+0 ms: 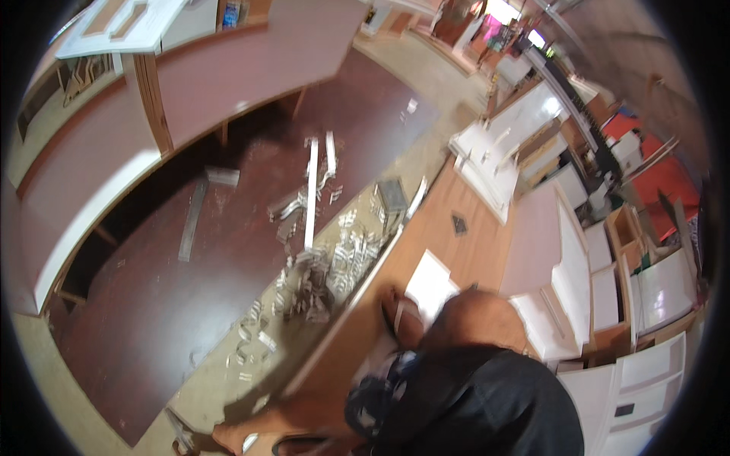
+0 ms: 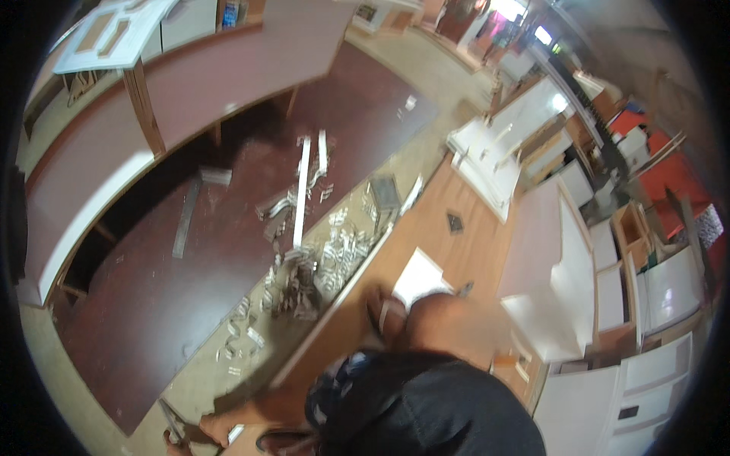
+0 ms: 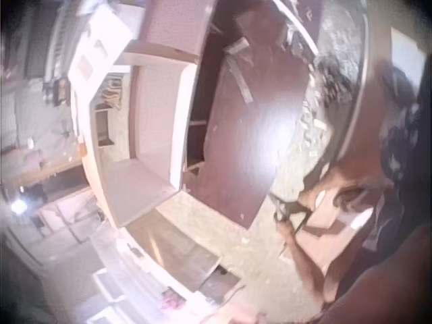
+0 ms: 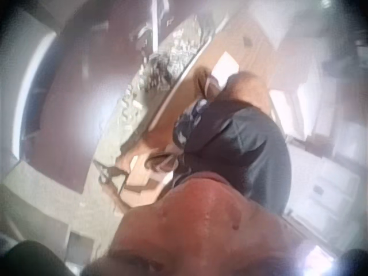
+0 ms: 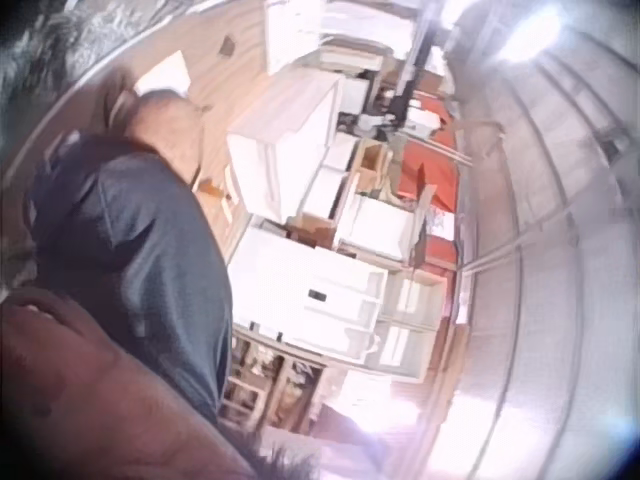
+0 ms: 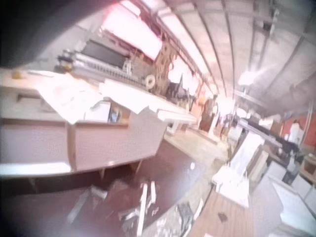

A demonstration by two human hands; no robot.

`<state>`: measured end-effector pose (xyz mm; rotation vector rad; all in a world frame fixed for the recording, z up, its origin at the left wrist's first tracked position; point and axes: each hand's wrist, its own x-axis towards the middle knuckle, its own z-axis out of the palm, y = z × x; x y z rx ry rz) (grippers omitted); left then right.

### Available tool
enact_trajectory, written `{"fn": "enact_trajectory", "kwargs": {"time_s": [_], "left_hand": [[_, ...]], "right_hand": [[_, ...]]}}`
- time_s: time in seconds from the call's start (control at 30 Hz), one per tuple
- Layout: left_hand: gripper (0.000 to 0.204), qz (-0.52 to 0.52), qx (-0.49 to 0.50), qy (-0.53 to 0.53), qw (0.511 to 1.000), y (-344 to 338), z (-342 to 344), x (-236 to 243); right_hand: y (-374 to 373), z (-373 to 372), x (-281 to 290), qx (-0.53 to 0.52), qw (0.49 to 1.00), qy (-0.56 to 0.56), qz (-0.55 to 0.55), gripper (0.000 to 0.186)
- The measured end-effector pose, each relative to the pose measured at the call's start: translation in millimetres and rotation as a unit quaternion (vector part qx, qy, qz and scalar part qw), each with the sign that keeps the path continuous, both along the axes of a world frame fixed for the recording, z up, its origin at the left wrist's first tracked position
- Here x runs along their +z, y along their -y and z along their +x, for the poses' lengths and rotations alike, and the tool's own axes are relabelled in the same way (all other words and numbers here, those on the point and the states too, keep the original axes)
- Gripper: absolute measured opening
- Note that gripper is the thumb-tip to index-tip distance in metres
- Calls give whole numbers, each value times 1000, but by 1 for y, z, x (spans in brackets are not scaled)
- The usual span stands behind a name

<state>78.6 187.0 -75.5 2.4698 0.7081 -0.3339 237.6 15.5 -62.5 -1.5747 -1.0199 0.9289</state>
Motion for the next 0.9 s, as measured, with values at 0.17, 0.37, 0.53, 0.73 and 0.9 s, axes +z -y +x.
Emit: {"fn": "enact_trajectory", "kwargs": {"time_s": [0.17,0.37,0.53,0.73,0.9], "left_hand": [[38,36,22,-15,999,-19,-16,-17],[21,65,18,70,995,14,8,39],[32,-62,-170,60,982,149,50,74],[30,-66,-282,-31,957,261,70,95],[34,-54,-244,-14,968,279,63,93]], "right_hand": [[-68,-23,39,-52,997,49,20,26],[-20,10,30,-72,990,89,-87,20],[114,78,-36,-143,973,99,-150,28],[373,244,-25,-423,838,246,-242,27],[612,334,10,-516,677,409,-330,16]]}}
